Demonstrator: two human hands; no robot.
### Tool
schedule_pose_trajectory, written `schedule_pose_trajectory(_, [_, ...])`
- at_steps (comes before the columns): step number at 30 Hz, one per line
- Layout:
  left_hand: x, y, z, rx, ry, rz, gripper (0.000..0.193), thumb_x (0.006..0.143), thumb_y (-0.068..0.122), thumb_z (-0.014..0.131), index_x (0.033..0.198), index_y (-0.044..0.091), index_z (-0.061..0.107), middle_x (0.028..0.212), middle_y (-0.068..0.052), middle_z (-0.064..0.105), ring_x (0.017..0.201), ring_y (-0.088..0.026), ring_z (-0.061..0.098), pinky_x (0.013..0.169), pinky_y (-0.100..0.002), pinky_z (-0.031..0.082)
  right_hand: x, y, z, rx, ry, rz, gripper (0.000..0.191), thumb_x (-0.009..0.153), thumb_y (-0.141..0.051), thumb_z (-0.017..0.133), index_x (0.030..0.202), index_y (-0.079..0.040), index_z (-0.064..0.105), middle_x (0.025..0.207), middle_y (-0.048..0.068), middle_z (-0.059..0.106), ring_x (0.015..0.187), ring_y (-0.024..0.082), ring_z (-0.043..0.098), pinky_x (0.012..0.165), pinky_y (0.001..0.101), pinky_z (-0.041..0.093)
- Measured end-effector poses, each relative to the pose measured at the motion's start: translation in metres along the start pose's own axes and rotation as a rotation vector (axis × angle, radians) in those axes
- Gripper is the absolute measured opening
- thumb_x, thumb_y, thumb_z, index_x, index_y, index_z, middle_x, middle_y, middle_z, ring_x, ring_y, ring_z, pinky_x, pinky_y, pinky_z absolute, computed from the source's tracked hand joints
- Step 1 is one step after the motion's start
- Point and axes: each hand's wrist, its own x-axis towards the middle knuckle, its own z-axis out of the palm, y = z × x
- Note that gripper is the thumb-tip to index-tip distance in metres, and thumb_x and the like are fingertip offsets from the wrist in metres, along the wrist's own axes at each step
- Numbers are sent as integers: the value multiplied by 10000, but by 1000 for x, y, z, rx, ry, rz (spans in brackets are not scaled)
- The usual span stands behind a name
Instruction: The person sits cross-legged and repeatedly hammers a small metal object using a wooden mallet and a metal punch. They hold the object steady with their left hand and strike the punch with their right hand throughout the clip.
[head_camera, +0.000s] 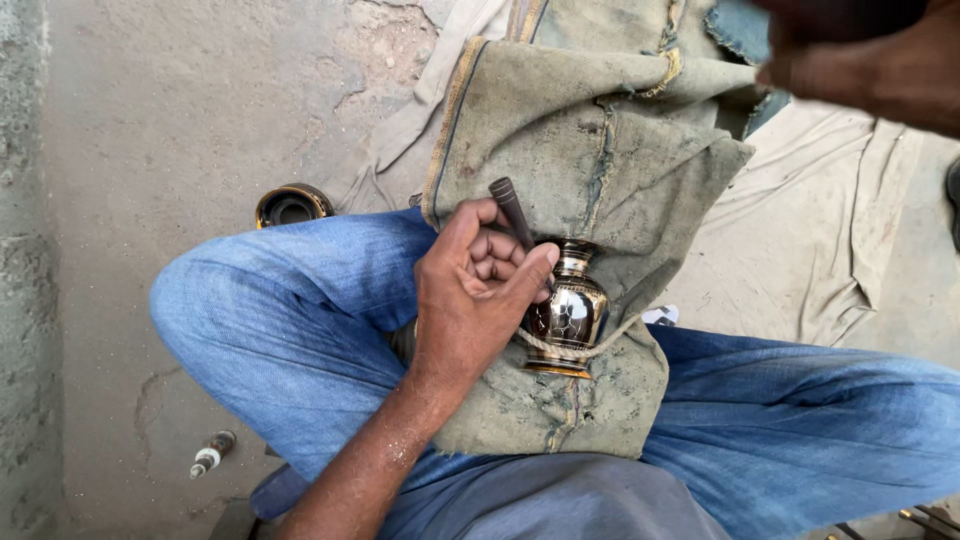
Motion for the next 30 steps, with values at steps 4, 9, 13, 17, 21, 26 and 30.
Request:
schedule_pose_trajectory(4, [6,5,1,93,-34,0,331,907,1,769,1172,-22,572,791,-75,689,699,-64,706,576,-195,615,-11,-6,-6,0,-10,-89,517,799,-89,771,1303,-23,677,1109,206,742,971,324,759,910,437,607])
schedule_pose_trajectory(9, [13,14,-2,51,-151,-44,346,897,-9,768,1201,-22,604,803,-69,719,695,-53,696,590,-192,591,-16,6,-7,72,-7,45,607,750,-98,805,1340,-58,668,1117,183,750,958,303,767,909,437,601])
schedule_pose_trajectory(13, [6,24,0,159,-139,52,330,912,-5,759,1203,-12,605,837,-73,707,739,-73,696,589,-204,596,-58,32,8,212,16,-60,681,711,-105,833,1369,-86,661,1123,166,756,947,287,774,909,437,596])
schedule_pose_trajectory(17, [-17,30,-18,7,-66,112,282,977,-9,701,1217,-10,554,938,-69,688,832,-98,712,677,-229,646,-143,21,69,346,129,154,657,698,-140,865,1329,-101,687,1097,146,768,918,265,775,904,436,615])
schedule_pose_trajectory(21, [-35,22,-34,72,-82,-40,312,979,5,642,1256,3,498,885,-71,666,789,-106,698,689,-255,636,-230,-10,140,556,-92,323,503,719,-302,963,1106,-120,699,920,58,734,800,205,715,779,380,627])
schedule_pose_trajectory(26, [-61,17,-27,361,-239,-108,210,989,19,594,1197,8,621,1140,-134,615,850,-199,600,728,-351,563,-285,-58,202,625,-571,520,542,741,-292,983,1165,-108,699,988,71,732,897,184,692,856,364,607])
schedule_pose_trajectory(30, [-73,29,-10,555,-365,350,655,744,165,878,1300,-6,578,1355,-195,501,1238,-291,573,1014,-448,538,-293,-87,204,955,58,233,550,703,-200,950,1193,-44,755,1187,100,713,1081,218,728,947,367,558])
